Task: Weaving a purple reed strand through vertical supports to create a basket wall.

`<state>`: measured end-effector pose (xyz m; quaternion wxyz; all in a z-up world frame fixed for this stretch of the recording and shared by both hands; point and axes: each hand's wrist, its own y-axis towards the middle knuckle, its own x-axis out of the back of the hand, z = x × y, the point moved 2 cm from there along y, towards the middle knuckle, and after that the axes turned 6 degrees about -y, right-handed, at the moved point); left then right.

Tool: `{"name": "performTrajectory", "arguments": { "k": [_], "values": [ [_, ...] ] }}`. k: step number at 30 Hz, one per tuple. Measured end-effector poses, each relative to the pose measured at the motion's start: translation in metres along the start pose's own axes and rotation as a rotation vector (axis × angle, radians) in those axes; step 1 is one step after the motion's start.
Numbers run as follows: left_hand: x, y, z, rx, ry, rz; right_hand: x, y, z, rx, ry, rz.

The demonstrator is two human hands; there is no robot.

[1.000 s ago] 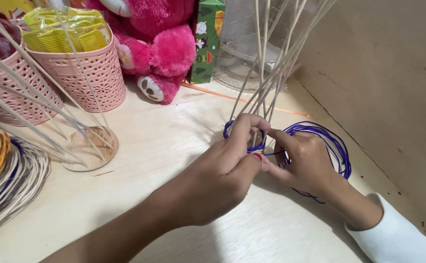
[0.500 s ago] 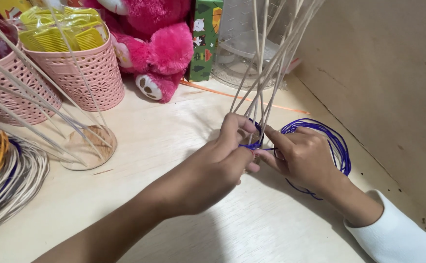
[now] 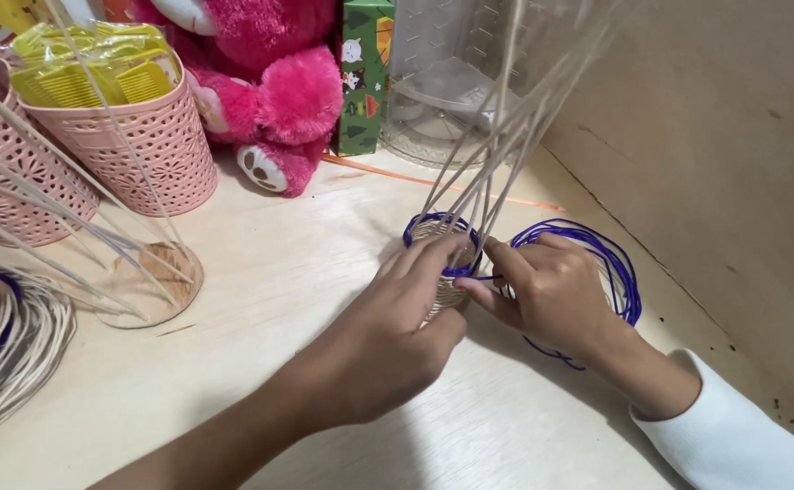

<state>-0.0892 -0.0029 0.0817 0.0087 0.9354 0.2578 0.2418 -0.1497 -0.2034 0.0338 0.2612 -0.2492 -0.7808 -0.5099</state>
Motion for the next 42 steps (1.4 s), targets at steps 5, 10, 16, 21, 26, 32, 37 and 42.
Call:
{"name": "performTrajectory", "arguments": {
  "k": [5,10,16,21,26,32,37,42],
  "values": [
    [-0.024,-0.006,0.008,0.067,-0.084,-0.066,-0.011,-0.003,0.000,-0.012,0.032,0.004],
    [-0.032,-0.009,-0.003,0.073,-0.247,-0.157,-0.014,-0.003,0.003,-0.079,0.098,0.026],
    [-0.026,0.001,0.010,0.068,-0.377,-0.306,-0.020,-0.007,0.001,-0.122,0.168,0.010],
    [-0.025,0.001,0.013,0.071,-0.304,-0.329,-0.014,-0.003,0.005,-0.138,0.176,0.018],
    [-0.021,0.001,0.013,0.056,-0.297,-0.350,-0.004,0.003,0.007,-0.153,0.195,0.036],
    [-0.016,0.001,0.008,0.128,-0.248,-0.278,-0.009,-0.001,0.007,-0.143,0.206,0.038],
    [-0.010,0.002,0.005,0.078,-0.303,-0.303,-0.006,-0.001,0.007,-0.120,0.177,0.009],
    [-0.006,0.001,-0.004,0.154,-0.371,-0.226,-0.012,-0.005,0.003,-0.140,0.134,0.013]
  ]
}}
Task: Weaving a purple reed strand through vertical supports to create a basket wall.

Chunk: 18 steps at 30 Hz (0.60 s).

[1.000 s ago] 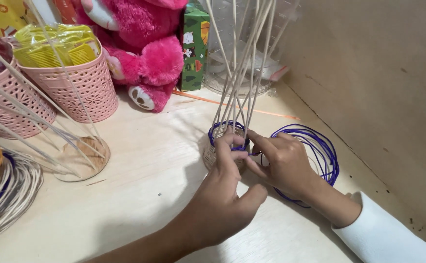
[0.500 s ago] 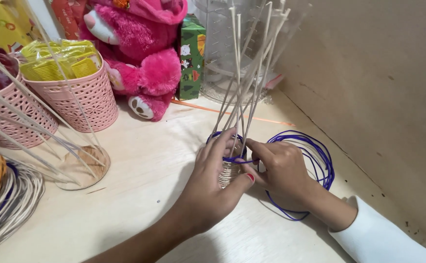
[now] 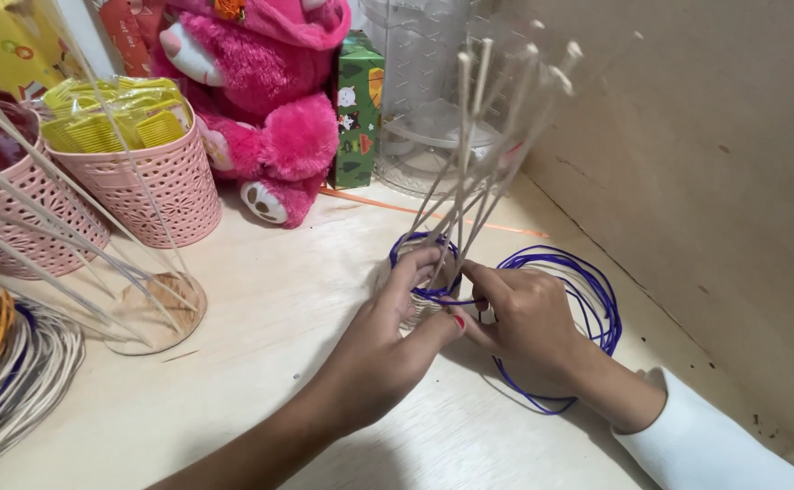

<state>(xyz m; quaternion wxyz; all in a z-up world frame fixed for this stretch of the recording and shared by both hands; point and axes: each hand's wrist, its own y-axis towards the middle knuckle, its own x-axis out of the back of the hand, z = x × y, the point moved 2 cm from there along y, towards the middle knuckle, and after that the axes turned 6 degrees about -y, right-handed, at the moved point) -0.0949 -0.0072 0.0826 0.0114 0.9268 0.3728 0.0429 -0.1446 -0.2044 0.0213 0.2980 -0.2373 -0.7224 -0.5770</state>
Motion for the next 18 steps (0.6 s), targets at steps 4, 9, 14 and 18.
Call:
{"name": "performTrajectory", "arguments": {
  "k": [4,9,14,18],
  "values": [
    [0.001,0.001,0.007,-0.171,0.146,0.003,0.002,0.002,0.002,-0.037,0.083,0.070],
    [0.004,0.003,0.001,-0.074,0.235,0.031,0.003,-0.004,-0.002,-0.070,0.056,-0.074],
    [0.002,0.002,0.003,-0.066,0.234,0.040,0.022,0.011,0.004,0.077,-0.075,-0.040],
    [0.003,0.003,-0.001,0.004,0.126,0.049,0.032,0.015,0.012,0.001,-0.091,0.055]
  ]
}}
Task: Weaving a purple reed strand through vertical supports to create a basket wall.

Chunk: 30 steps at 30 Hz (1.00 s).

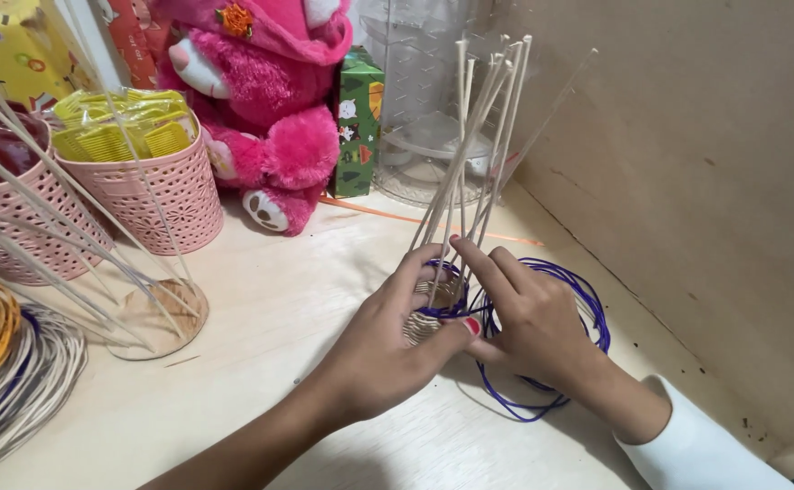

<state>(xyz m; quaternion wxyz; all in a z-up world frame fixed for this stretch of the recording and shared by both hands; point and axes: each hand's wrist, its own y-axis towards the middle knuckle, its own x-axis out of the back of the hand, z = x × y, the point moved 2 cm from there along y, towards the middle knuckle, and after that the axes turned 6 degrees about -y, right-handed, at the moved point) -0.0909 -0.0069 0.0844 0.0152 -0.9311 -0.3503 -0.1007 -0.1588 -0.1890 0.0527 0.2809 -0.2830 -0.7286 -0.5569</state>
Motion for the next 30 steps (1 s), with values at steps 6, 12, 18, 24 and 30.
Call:
{"name": "performTrajectory", "arguments": {
  "k": [6,12,18,24,30],
  "values": [
    [0.003,0.001,-0.004,0.031,-0.075,0.026,-0.005,-0.001,0.001,-0.065,-0.008,0.016],
    [0.004,-0.001,-0.009,-0.050,0.045,0.073,-0.018,-0.006,-0.010,-0.023,0.075,0.072],
    [0.003,-0.001,0.002,-0.172,0.284,0.162,0.012,0.003,-0.027,0.071,0.135,0.030],
    [0.006,-0.003,-0.006,-0.071,0.277,0.206,0.093,0.026,-0.065,0.018,0.260,0.122],
    [0.006,0.001,-0.001,-0.026,0.298,0.192,0.131,0.055,-0.071,0.040,-0.055,0.144]
  ]
}}
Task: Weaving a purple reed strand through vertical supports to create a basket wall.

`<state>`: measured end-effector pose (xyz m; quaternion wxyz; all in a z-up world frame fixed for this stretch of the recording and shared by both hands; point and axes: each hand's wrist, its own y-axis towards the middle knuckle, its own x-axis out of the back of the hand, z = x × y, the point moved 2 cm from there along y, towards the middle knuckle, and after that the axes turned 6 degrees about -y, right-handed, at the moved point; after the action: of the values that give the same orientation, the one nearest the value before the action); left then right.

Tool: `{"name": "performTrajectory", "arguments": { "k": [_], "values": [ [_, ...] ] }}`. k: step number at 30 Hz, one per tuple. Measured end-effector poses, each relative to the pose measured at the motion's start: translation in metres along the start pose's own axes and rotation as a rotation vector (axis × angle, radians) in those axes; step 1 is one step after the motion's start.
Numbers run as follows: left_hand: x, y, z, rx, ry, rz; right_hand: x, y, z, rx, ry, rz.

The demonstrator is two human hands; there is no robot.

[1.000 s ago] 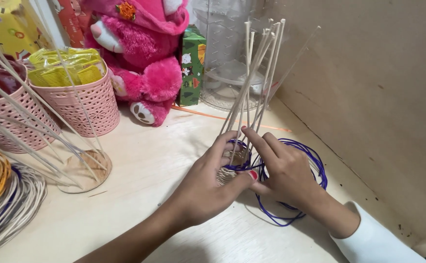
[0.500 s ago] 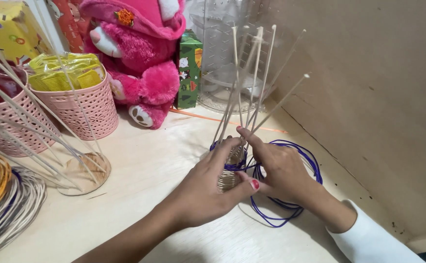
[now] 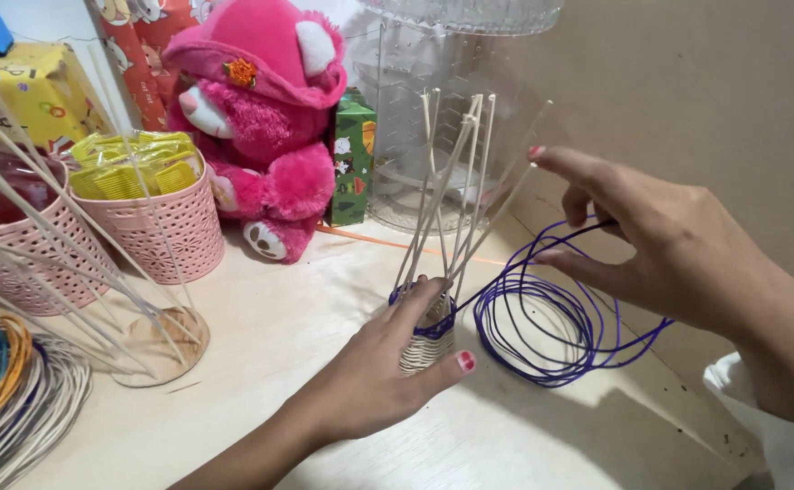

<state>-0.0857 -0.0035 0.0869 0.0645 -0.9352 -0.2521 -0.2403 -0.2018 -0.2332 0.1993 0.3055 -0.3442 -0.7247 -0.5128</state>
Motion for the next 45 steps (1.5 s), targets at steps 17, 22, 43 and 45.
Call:
{"name": "performTrajectory", "arguments": {
  "k": [17,22,43,45],
  "values": [
    [-0.005,0.006,0.015,-0.082,0.046,-0.036,0.052,0.050,0.004,0.085,-0.096,0.243],
    [-0.004,0.009,0.015,-0.148,0.024,-0.060,0.053,0.065,-0.022,-0.150,0.134,0.555],
    [-0.003,0.019,0.039,-0.405,-0.161,-0.303,-0.172,-0.050,-0.054,-0.477,1.085,0.261],
    [-0.006,0.019,0.041,-0.559,0.046,-0.360,-0.180,-0.055,-0.050,-0.446,0.969,0.199]
  ]
}}
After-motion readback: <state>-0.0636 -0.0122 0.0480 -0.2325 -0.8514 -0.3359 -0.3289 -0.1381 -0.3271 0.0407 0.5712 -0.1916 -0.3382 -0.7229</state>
